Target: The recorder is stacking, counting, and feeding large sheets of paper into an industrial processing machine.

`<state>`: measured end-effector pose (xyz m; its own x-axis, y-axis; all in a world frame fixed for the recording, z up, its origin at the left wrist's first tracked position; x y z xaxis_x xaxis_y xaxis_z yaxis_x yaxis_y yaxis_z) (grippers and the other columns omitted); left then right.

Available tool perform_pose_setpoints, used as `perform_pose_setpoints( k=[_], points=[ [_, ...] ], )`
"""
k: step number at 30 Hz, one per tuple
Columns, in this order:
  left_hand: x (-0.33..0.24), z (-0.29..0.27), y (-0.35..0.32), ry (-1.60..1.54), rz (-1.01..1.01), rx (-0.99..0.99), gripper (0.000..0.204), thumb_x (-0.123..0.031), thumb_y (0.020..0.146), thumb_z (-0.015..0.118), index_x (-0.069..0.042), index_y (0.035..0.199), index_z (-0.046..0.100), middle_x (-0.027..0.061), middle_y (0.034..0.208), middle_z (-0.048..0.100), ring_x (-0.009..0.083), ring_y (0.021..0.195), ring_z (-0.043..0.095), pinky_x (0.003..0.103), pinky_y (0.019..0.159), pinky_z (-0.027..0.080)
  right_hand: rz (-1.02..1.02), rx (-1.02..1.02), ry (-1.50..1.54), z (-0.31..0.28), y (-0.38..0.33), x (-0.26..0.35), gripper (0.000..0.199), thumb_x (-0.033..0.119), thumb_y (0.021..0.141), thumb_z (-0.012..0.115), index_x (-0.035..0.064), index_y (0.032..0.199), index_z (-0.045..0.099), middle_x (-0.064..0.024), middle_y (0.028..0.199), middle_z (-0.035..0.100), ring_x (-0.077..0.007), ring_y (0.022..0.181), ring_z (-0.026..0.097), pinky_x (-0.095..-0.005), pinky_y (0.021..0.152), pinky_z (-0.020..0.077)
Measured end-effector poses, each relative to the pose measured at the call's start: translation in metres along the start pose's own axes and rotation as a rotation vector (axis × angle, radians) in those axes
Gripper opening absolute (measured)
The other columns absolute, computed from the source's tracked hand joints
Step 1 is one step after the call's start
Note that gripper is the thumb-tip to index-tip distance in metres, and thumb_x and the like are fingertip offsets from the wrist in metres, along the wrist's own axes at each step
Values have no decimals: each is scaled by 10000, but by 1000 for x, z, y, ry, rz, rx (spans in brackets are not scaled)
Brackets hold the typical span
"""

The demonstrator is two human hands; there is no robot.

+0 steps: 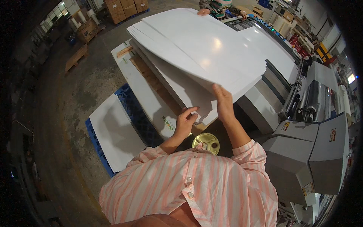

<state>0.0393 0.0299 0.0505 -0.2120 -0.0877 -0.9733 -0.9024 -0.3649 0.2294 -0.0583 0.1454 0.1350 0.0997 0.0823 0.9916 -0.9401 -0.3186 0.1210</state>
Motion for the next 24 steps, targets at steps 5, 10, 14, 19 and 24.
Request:
perform_pose_setpoints(
  k=[5,10,14,19,24],
  points=[
    [-2,-1,-3,-76,-74,-7,196,-25,781,539,-17,963,611,22,779,497,74,639,487,217,579,400,-671,211,-746,22,-26,22,204,125,815,563,75,1008,604,-93,1025,596,-282,932,550,-340,845,403],
    [9,-1,-2,-478,-97,-81,450,-36,826,483,-63,1261,370,28,862,493,80,750,488,221,639,419,-530,365,-1043,26,-37,-4,300,77,745,561,83,1045,573,-60,978,603,-237,894,554,-354,760,435],
    [9,-4,3,-800,-299,-107,619,-80,882,432,-143,1377,66,80,958,546,145,831,560,291,705,490,-562,304,-1197,25,-40,-3,245,112,779,554,90,1022,579,-42,993,594,-242,885,552,-340,726,449],
    [24,-7,12,-824,-275,33,358,-76,877,466,5,1203,343,81,917,546,154,811,581,283,662,522,-535,215,-1272,31,-42,1,205,172,772,571,90,954,615,-51,963,609,-247,867,556,-340,716,459],
    [23,-4,9,-804,-327,-54,201,-95,874,487,-16,1056,455,48,839,552,124,734,583,245,587,512,-412,262,-1225,33,-45,9,237,283,771,579,79,873,645,-53,932,618,-251,859,557,-343,695,467]
  ],
)
Point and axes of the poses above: each hand's wrist, its own y-axis towards the middle knuckle, its own z-axis out of the palm, x = y × z, the point moved 5 cm from there along y, towards the middle knuckle
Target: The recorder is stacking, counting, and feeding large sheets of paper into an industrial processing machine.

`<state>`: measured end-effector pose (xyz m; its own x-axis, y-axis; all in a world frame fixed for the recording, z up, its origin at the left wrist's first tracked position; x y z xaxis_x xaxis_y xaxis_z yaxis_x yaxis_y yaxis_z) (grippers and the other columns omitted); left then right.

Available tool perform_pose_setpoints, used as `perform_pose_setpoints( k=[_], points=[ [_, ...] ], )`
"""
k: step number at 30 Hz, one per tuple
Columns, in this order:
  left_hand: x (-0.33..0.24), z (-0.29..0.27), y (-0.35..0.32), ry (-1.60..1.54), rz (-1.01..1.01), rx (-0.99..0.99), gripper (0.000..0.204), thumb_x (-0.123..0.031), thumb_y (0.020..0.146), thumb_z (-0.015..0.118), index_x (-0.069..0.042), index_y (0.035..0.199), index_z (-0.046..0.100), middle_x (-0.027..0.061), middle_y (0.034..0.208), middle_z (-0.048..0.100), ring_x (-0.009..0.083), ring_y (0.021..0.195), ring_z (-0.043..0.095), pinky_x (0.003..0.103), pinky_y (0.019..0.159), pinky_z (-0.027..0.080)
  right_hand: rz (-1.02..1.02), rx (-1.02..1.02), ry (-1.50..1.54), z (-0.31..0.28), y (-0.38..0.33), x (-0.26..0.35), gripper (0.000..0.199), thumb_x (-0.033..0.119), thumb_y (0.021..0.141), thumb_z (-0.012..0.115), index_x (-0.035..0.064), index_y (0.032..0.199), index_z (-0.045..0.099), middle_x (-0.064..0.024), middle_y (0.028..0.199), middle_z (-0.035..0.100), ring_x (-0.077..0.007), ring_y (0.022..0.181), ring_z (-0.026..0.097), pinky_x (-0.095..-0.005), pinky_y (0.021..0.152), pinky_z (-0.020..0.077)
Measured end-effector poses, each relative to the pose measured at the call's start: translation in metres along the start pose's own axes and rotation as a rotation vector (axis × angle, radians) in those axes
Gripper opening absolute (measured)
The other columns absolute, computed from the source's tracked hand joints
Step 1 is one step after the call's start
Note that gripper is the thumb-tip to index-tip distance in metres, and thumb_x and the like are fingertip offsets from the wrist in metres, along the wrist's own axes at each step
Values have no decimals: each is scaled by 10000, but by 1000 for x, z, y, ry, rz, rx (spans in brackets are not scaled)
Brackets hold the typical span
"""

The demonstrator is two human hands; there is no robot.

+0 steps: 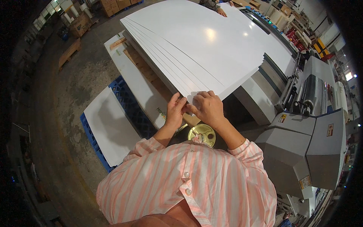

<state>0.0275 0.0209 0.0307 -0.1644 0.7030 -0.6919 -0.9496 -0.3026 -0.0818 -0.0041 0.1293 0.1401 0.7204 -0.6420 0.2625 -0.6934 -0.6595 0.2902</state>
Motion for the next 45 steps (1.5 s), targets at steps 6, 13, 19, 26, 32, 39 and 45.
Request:
perform_pose_setpoints(
  k=[6,13,19,26,32,39,45],
  points=[
    [-2,1,0,3,-25,23,323,-80,872,484,24,1159,378,87,896,560,162,788,590,292,682,527,79,9,-28,7,4,-9,177,235,751,616,61,780,624,-65,882,621,-236,718,589,-318,585,479],
    [-2,-1,3,-2,-1,16,317,-62,874,458,-2,1178,390,91,951,555,174,809,580,320,701,518,-405,-280,26,-7,-4,-3,233,65,674,656,37,895,592,-67,938,602,-242,761,586,-317,649,489],
    [-20,26,-10,168,187,-126,419,-106,874,497,-20,1225,285,74,928,511,137,773,540,285,672,501,177,-198,716,-5,17,-43,242,195,831,560,-23,932,589,-36,839,584,-156,801,534,-286,721,431],
    [9,5,-14,408,57,10,156,-144,863,514,-2,814,556,-16,743,514,54,678,479,208,614,411,-158,-384,439,-25,14,-22,212,72,809,548,65,1016,594,-115,981,606,-281,916,563,-340,819,419],
    [14,-1,-14,466,78,-13,104,-94,840,505,-13,778,524,-23,727,488,55,679,477,209,616,411,-176,-72,204,11,-3,-25,295,101,766,572,96,1062,566,-74,1043,582,-255,982,534,-358,814,421],
    [11,2,-15,514,124,-1,107,-112,844,509,-19,791,522,-18,732,488,60,674,474,214,620,418,-126,-99,97,13,-4,-22,311,116,753,577,104,1064,562,-53,1051,580,-237,981,530,-349,810,427],
    [10,0,-16,513,118,25,133,-136,850,521,-5,849,542,-11,762,506,62,687,482,214,623,425,-125,-109,80,19,-2,-16,276,162,802,546,84,1066,568,-76,1070,573,-258,1007,515,-347,826,425]
  ],
)
Point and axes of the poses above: each hand's wrist, its own y-axis towards the middle knuckle, its own z-axis out of the palm, x = y × z, the point moved 5 cm from there along y, towards the middle knuckle
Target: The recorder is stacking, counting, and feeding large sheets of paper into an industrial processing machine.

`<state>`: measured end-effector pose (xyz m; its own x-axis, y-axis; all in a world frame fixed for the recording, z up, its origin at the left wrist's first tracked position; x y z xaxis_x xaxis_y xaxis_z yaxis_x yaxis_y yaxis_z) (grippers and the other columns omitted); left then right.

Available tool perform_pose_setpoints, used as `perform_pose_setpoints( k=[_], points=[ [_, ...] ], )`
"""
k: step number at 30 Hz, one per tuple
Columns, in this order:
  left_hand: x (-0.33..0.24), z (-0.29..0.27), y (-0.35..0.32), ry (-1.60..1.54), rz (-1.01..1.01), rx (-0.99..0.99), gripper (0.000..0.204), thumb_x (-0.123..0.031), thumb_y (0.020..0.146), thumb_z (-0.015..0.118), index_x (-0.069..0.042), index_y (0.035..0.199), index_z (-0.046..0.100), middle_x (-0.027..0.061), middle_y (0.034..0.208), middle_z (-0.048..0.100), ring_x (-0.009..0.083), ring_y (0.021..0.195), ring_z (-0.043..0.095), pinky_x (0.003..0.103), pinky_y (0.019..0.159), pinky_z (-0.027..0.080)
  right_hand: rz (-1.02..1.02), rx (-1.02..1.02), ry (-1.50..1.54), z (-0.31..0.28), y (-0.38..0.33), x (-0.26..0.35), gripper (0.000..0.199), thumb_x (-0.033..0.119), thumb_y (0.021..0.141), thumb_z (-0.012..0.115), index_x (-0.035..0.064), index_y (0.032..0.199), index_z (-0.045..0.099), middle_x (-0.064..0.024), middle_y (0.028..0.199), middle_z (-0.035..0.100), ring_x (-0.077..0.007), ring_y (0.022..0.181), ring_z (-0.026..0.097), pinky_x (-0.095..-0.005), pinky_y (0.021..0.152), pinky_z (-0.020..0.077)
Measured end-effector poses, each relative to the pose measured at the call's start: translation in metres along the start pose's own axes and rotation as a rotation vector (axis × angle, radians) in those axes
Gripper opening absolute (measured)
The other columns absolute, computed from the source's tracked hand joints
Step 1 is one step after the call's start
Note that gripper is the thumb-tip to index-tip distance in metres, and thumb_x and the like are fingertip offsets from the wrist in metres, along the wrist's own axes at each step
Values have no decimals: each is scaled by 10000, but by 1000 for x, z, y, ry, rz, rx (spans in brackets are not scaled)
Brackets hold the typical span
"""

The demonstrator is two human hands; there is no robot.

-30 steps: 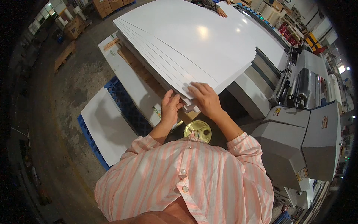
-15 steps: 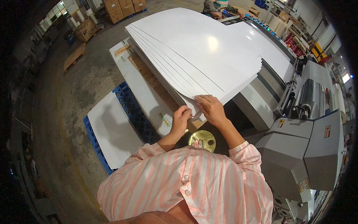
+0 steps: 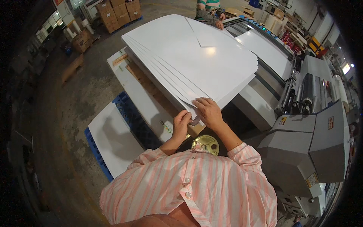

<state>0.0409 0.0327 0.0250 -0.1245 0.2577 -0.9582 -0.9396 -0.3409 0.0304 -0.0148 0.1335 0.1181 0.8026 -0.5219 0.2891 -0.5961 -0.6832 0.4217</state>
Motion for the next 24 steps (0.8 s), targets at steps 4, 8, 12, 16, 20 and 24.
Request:
perform_pose_setpoints(
  k=[4,8,12,16,20,24],
  points=[
    [-12,5,2,-219,-80,-34,268,-222,910,446,5,1008,549,3,812,503,78,731,499,233,651,445,-93,1,112,-9,-9,-3,395,300,810,540,54,1118,532,-143,1147,512,-318,1070,461,-415,901,351],
    [-10,9,7,-196,-42,-46,323,-253,909,421,-23,1111,523,43,965,508,99,779,472,236,652,448,-77,-29,235,-6,2,-15,437,282,759,617,49,1119,532,-146,1129,521,-309,1049,480,-407,895,355],
    [-10,2,14,-8,-77,18,364,-245,897,434,12,1142,514,93,1143,526,171,984,509,266,730,438,457,-159,782,-1,38,-44,383,361,858,495,-2,885,612,-166,773,607,-210,680,552,-333,655,438],
    [-12,8,9,-72,-50,99,381,-295,904,436,39,1061,531,124,1050,541,203,929,534,308,783,444,27,-518,559,-42,32,-16,138,166,758,550,29,756,567,-131,689,570,-320,669,530,-371,615,423],
    [3,14,7,-189,-97,93,389,-298,905,429,55,1036,524,144,1030,537,204,906,533,315,776,445,-6,-48,230,8,-6,-24,286,151,742,574,59,1012,567,-93,1007,585,-271,969,528,-384,826,402],
    [-6,2,12,-141,-54,105,284,-237,896,435,36,876,510,92,810,538,175,737,550,269,691,455,-97,-104,91,7,-21,2,313,238,772,569,43,1017,556,-134,1052,545,-303,1027,481,-411,862,365]
  ],
)
Point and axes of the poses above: each hand's wrist, its own y-axis towards the middle knuckle, its own z-axis out of the palm, x = y × z, the point moved 5 cm from there along y, towards the middle knuckle
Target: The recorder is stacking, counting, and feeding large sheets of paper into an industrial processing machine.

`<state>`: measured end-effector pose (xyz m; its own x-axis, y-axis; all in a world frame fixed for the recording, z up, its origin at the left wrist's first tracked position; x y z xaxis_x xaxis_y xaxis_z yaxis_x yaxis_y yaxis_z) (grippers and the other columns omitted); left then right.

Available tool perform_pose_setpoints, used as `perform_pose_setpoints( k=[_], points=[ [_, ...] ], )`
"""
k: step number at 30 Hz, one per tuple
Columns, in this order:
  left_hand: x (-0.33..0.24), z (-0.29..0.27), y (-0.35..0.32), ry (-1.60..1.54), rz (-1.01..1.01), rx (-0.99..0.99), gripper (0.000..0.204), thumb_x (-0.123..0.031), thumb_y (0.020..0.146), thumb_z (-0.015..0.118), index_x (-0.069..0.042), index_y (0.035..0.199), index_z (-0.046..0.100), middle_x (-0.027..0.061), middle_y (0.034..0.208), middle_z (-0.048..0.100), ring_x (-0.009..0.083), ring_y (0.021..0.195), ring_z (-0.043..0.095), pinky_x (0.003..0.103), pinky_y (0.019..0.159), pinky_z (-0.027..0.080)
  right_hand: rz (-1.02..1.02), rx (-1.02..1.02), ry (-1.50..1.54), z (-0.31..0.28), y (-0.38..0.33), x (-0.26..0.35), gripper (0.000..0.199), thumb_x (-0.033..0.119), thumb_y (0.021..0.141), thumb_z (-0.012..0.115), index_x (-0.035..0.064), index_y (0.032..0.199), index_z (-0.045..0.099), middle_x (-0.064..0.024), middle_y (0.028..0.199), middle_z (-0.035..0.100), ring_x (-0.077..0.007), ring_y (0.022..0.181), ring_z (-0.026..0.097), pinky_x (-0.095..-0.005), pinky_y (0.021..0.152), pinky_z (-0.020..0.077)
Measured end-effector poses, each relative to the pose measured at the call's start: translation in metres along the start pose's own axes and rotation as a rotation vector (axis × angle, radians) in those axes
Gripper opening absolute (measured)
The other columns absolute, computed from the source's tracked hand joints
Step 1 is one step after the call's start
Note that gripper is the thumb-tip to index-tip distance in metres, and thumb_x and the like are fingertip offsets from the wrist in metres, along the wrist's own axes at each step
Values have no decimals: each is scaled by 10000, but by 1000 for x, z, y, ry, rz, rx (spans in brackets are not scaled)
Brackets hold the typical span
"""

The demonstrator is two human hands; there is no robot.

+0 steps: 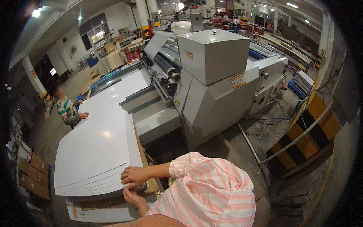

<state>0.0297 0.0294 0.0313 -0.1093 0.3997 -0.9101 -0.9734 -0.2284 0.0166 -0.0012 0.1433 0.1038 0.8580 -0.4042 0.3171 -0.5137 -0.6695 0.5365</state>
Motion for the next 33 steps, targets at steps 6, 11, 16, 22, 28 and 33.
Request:
perform_pose_setpoints(
  k=[6,11,16,22,28,33],
  points=[
    [-3,8,-3,-31,-26,-35,273,-212,880,463,54,913,511,105,821,540,180,748,549,280,664,456,127,-130,24,-26,-40,3,316,264,813,550,34,1030,542,-144,1132,476,-293,1038,440,-392,856,361],
    [-4,0,-2,95,-13,-46,234,-197,863,494,32,881,532,86,815,559,150,749,540,273,689,477,192,-198,21,-61,-86,0,261,211,813,556,49,1017,548,-129,1091,497,-273,993,460,-375,806,389],
    [27,-23,19,77,-13,-195,285,-159,858,512,60,1037,476,135,910,531,211,816,549,343,710,532,296,-385,-120,-139,-145,-10,177,169,776,585,40,897,583,-111,1007,539,-278,935,488,-372,788,404],
    [51,-68,52,136,9,-185,313,-177,816,568,68,995,490,154,904,531,232,805,530,357,635,498,385,-574,-465,-262,-202,-15,196,113,734,632,80,921,580,-89,1023,547,-294,983,506,-398,789,427],
    [57,-59,54,228,57,-291,237,-120,792,558,92,886,508,160,806,522,237,705,499,361,558,443,473,-852,-980,-409,-272,-9,306,30,677,622,70,978,582,-117,1090,529,-305,1009,496,-389,836,424],
    [44,-67,50,271,125,-435,188,-73,773,550,112,794,522,165,725,514,241,621,473,365,493,398,456,-970,-1273,-498,-303,-20,362,118,742,571,49,1094,522,-142,1171,469,-324,1111,420,-433,939,329]
  ],
)
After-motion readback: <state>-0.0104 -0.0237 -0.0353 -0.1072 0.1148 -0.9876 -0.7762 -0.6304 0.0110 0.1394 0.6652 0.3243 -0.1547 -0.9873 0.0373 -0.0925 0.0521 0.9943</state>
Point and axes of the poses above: each hand's wrist, its own y-axis towards the middle knuckle, its own z-axis out of the palm, x = y × z, the point moved 5 cm from there along y, towards the middle knuckle
